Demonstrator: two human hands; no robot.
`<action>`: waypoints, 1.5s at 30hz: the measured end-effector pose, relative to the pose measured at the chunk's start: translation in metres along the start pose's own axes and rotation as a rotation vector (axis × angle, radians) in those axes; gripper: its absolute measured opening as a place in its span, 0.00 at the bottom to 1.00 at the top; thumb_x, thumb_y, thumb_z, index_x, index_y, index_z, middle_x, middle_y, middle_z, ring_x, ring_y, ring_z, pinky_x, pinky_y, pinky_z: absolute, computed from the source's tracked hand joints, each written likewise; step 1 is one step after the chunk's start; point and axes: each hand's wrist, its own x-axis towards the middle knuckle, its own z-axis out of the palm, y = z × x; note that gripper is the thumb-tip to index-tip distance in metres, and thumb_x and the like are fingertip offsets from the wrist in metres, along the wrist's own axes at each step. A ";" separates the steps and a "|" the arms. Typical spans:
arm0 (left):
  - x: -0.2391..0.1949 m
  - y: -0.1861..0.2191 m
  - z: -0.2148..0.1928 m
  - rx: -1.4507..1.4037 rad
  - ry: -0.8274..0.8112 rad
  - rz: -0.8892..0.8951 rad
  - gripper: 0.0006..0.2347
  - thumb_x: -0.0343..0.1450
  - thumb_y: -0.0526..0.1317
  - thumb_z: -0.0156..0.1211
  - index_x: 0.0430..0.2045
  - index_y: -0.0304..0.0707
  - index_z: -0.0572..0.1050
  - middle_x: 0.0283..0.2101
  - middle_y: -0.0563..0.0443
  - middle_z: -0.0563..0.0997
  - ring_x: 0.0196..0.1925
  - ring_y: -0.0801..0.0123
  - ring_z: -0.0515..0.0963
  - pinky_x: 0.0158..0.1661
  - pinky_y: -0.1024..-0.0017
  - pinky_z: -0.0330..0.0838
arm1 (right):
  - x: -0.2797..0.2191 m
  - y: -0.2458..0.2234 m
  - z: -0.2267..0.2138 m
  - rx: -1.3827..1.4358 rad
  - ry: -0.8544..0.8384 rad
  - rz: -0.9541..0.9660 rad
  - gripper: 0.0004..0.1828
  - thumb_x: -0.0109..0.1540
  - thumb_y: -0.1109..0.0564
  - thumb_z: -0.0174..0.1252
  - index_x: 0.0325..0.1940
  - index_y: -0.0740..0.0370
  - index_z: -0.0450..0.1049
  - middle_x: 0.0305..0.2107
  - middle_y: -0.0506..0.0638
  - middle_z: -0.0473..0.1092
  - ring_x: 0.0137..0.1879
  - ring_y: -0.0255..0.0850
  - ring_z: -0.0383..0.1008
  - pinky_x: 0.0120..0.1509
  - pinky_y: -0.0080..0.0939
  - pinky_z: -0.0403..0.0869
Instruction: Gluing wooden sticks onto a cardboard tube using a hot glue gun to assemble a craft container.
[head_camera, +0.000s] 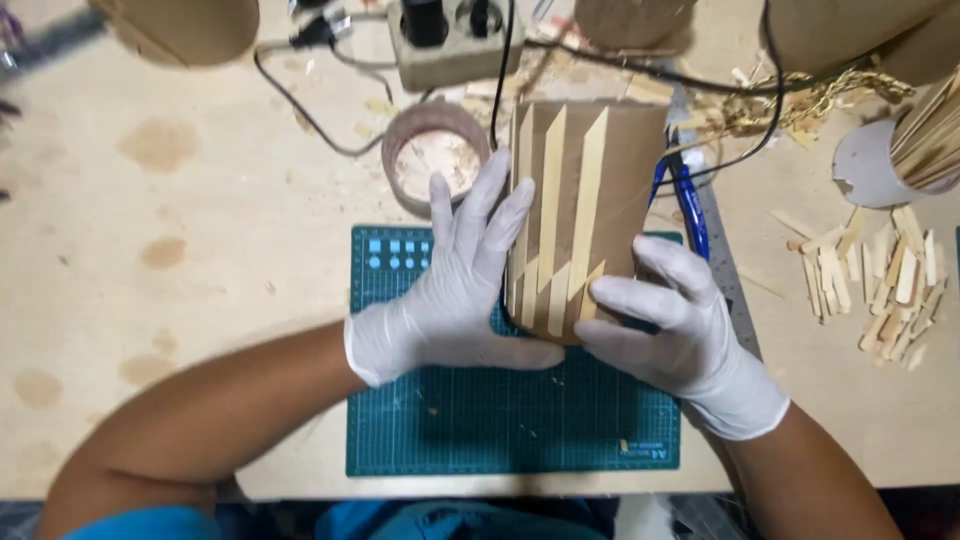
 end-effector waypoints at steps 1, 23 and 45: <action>0.001 0.001 -0.002 -0.009 -0.017 -0.004 0.66 0.57 0.64 0.83 0.76 0.38 0.30 0.80 0.26 0.30 0.85 0.37 0.30 0.72 0.27 0.10 | -0.001 0.000 0.000 -0.013 0.001 -0.001 0.15 0.65 0.55 0.72 0.50 0.37 0.76 0.61 0.40 0.61 0.74 0.50 0.54 0.73 0.57 0.70; 0.002 0.002 -0.003 -0.040 0.009 0.025 0.63 0.60 0.64 0.82 0.76 0.40 0.32 0.80 0.29 0.31 0.85 0.38 0.31 0.72 0.23 0.15 | 0.005 -0.008 -0.006 -0.012 0.013 0.016 0.16 0.64 0.62 0.71 0.51 0.44 0.77 0.63 0.48 0.63 0.75 0.57 0.54 0.78 0.57 0.66; 0.006 0.007 -0.006 -0.052 0.018 0.032 0.60 0.59 0.68 0.67 0.74 0.36 0.31 0.78 0.22 0.32 0.82 0.36 0.30 0.69 0.28 0.11 | 0.001 -0.007 0.001 -0.079 0.040 0.013 0.24 0.65 0.52 0.70 0.62 0.38 0.71 0.63 0.42 0.64 0.75 0.55 0.56 0.76 0.58 0.69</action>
